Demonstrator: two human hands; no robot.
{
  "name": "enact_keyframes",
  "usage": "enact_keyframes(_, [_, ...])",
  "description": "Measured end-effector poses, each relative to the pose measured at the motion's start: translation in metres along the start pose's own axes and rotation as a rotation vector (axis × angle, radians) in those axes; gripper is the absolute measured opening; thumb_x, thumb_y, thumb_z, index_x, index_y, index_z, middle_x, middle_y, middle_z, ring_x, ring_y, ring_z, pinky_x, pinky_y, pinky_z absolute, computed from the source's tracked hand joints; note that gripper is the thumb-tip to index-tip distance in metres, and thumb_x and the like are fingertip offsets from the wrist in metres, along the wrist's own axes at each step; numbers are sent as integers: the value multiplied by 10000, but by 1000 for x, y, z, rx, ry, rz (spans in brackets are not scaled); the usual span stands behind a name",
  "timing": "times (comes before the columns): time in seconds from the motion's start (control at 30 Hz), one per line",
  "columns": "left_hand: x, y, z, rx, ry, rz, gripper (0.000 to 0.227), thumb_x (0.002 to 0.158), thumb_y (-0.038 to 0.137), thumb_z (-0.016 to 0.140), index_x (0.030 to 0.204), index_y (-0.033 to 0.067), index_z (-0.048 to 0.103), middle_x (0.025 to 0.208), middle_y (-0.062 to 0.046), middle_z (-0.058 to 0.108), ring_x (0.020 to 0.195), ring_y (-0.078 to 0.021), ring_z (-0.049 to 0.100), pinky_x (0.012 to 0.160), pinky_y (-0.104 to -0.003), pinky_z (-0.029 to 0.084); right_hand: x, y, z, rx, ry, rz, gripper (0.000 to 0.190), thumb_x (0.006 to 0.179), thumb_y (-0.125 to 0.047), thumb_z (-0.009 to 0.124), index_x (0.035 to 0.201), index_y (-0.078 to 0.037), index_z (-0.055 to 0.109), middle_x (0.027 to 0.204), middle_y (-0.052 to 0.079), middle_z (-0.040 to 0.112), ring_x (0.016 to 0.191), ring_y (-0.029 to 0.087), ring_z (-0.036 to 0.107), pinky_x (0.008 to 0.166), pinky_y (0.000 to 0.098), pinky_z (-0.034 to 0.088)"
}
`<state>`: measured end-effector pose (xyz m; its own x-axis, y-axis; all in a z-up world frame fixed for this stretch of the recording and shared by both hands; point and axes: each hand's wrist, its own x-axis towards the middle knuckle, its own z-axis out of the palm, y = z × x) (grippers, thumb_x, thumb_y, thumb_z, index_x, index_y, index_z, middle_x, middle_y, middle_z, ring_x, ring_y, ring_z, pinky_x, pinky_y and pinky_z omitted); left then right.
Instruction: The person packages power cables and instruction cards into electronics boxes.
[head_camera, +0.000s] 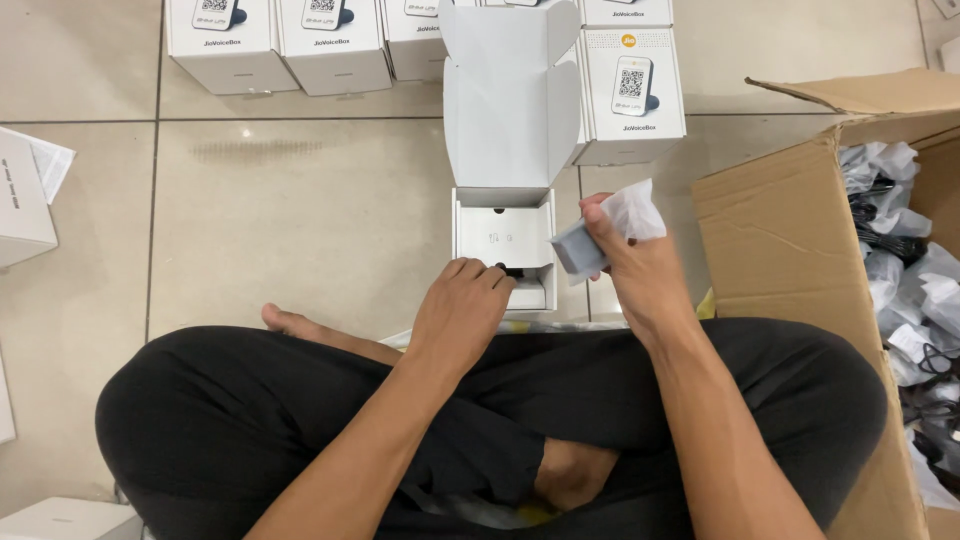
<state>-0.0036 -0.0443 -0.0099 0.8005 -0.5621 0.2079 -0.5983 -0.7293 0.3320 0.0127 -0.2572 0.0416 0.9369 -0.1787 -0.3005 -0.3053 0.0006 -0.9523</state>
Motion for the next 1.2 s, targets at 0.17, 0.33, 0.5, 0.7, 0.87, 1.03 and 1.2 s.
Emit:
enact_keyframes(0.17, [0, 7, -10, 73, -29, 35, 195, 895, 218, 702, 848, 36, 755, 858, -69, 728, 961, -254, 622, 949, -398, 466, -11, -19, 11, -43, -110, -43, 366, 919, -225, 729, 1219, -28, 660, 973, 32, 703, 880, 110, 660, 739, 283, 574])
enact_keyframes(0.33, [2, 0, -21, 169, -70, 27, 181, 914, 208, 693, 863, 46, 757, 868, -44, 718, 999, -228, 588, 890, -373, 450, -16, -16, 8, -191, -166, -116, 316, 901, -173, 741, 1175, -29, 673, 991, 27, 713, 922, 98, 662, 794, 270, 566])
enact_keyframes(0.5, [7, -19, -11, 310, 125, -120, 167, 848, 44, 679, 999, 77, 741, 995, -39, 650, 974, -212, 579, 871, -364, 448, -27, -22, 10, -526, -170, -203, 240, 875, -194, 792, 1063, -69, 711, 910, 43, 692, 808, 123, 573, 717, 282, 478])
enact_keyframes(0.7, [7, -24, -1, 280, 212, -128, 285, 803, 45, 689, 1086, 58, 719, 1163, -67, 646, 1065, -229, 598, 898, -364, 465, -36, -32, 26, -830, -195, -231, 302, 823, -250, 820, 1082, -119, 737, 926, 87, 639, 731, 237, 560, 666, 354, 474])
enact_keyframes(0.87, [6, -27, 4, 200, 98, -165, 303, 807, 6, 690, 1108, 42, 702, 1204, -75, 643, 1031, -224, 627, 856, -352, 516, -37, -18, 30, -918, -268, -401, 275, 844, -191, 780, 1090, -102, 694, 974, 84, 665, 838, 268, 635, 728, 396, 514])
enact_keyframes(1.03, [7, -27, 2, 213, 150, -154, 359, 767, -2, 691, 1125, 19, 682, 1251, -103, 638, 994, -214, 653, 799, -317, 565, -34, -1, 39, -1043, -321, -578, 217, 849, -110, 731, 1050, -78, 657, 1028, 56, 678, 884, 271, 673, 753, 401, 546])
enact_keyframes(1.2, [9, -27, 4, 177, 140, -158, 299, 830, 23, 707, 1127, 23, 669, 1224, -73, 621, 983, -222, 663, 765, -326, 585, -27, 21, 47, -1217, -291, -904, 212, 818, -14, 686, 1027, -10, 649, 1147, 95, 655, 973, 280, 683, 773, 388, 566])
